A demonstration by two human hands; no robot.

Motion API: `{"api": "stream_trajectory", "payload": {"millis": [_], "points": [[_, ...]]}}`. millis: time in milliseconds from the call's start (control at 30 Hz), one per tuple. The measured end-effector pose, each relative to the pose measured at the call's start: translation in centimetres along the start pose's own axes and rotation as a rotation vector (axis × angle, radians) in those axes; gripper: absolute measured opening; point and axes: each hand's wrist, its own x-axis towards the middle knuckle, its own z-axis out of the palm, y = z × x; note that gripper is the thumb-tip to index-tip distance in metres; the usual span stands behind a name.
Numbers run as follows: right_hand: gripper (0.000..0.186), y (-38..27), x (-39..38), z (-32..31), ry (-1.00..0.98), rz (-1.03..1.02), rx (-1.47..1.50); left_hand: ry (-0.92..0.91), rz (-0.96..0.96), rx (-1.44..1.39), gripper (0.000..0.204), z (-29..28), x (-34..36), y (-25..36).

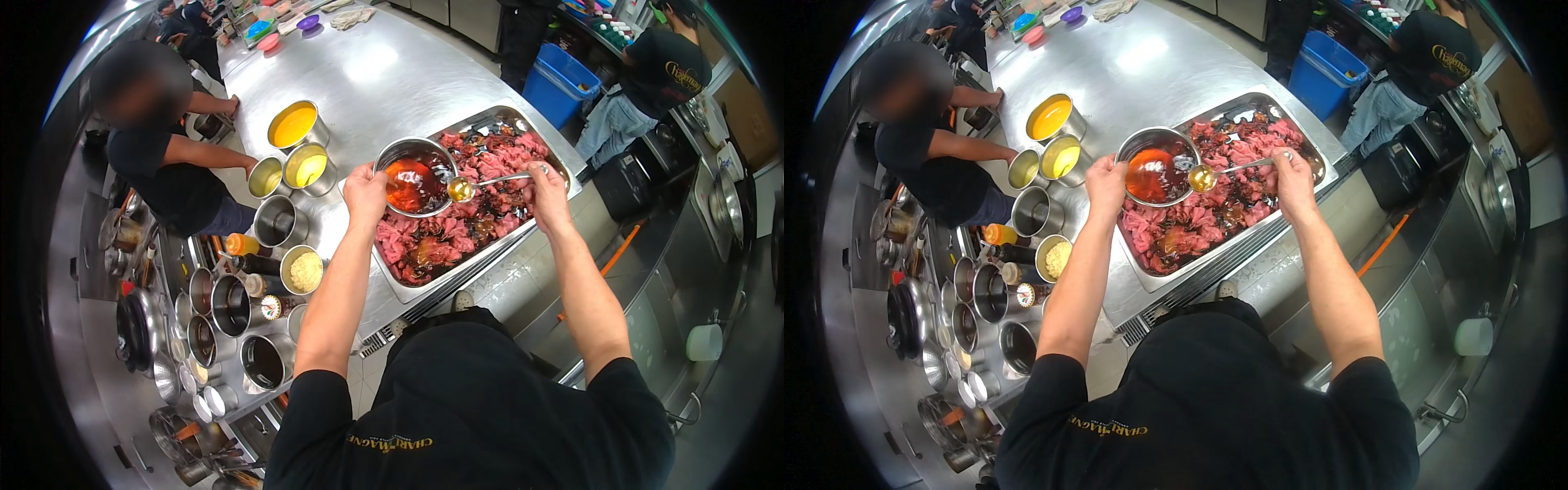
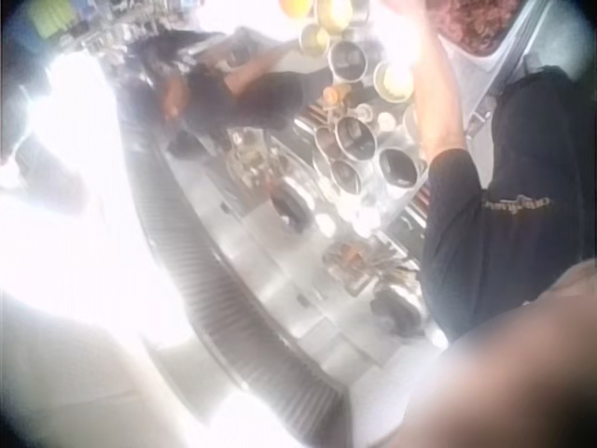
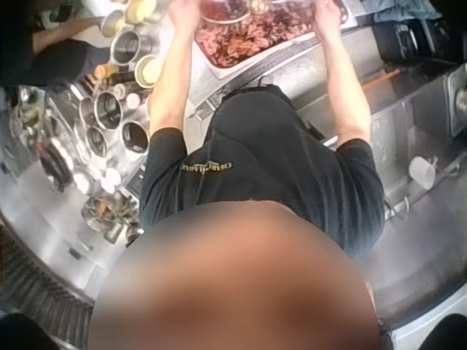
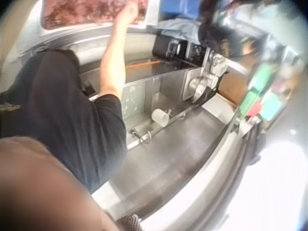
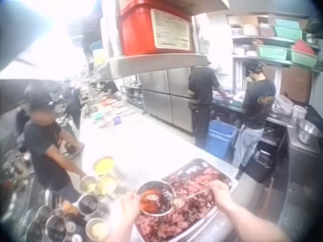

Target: The person pours red and dark sauces from metal containers into a large tray of raw meat using a ladle. They then open a box of baking soda and sprinkle the powder over the meat with a spoon. The person works in a commercial kitchen with other staff visible in the background.

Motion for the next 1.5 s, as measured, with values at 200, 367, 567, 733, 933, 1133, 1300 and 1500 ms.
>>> {"api": "stream_trajectory", "payload": {"millis": [200, 367, 567, 733, 933, 1133, 1300, 1500], "points": [[0.026, -3.7, -0.7, -3.0, -0.136, -0.32, -0.187, 0.017, -0.036, 0.012, 0.018, 2.1, -1.6, 2.0], [0.023, -1.5, 1.5, 1.6, -0.154, -0.27, -0.216, 0.064, 0.081, 0.031, 0.018, 2.4, -0.4, -0.5], [0.021, 1.2, 4.2, 0.7, -0.112, 0.015, -0.077, 0.088, 0.021, -0.029, 0.02, 3.7, -0.7, -0.4], [0.021, -0.2, 4.9, -2.4, -0.128, 0.008, -0.038, 0.1, -0.059, 0.045, 0.018, 3.3, -1.2, 1.1], [0.025, -2.8, 5.3, -2.2, -0.264, -0.234, -0.119, 0.125, -0.08, -0.035, 0.017, 3.4, -0.9, -0.2], [0.024, -0.4, 6.3, 1.2, -0.264, -0.154, -0.23, 0.128, -0.058, -0.045, 0.018, 3.8, -0.8, -0.2], [0.021, 0.2, 6.9, 0.3, -0.159, 0.1, -0.054, 0.141, -0.032, -0.044, 0.02, 3.9, -0.4, -1.1], [0.024, -3.2, 6.4, -3.1, -0.303, -0.087, -0.149, 0.143, -0.083, -0.052, 0.016, 3.9, -0.8, -0.5]]}}
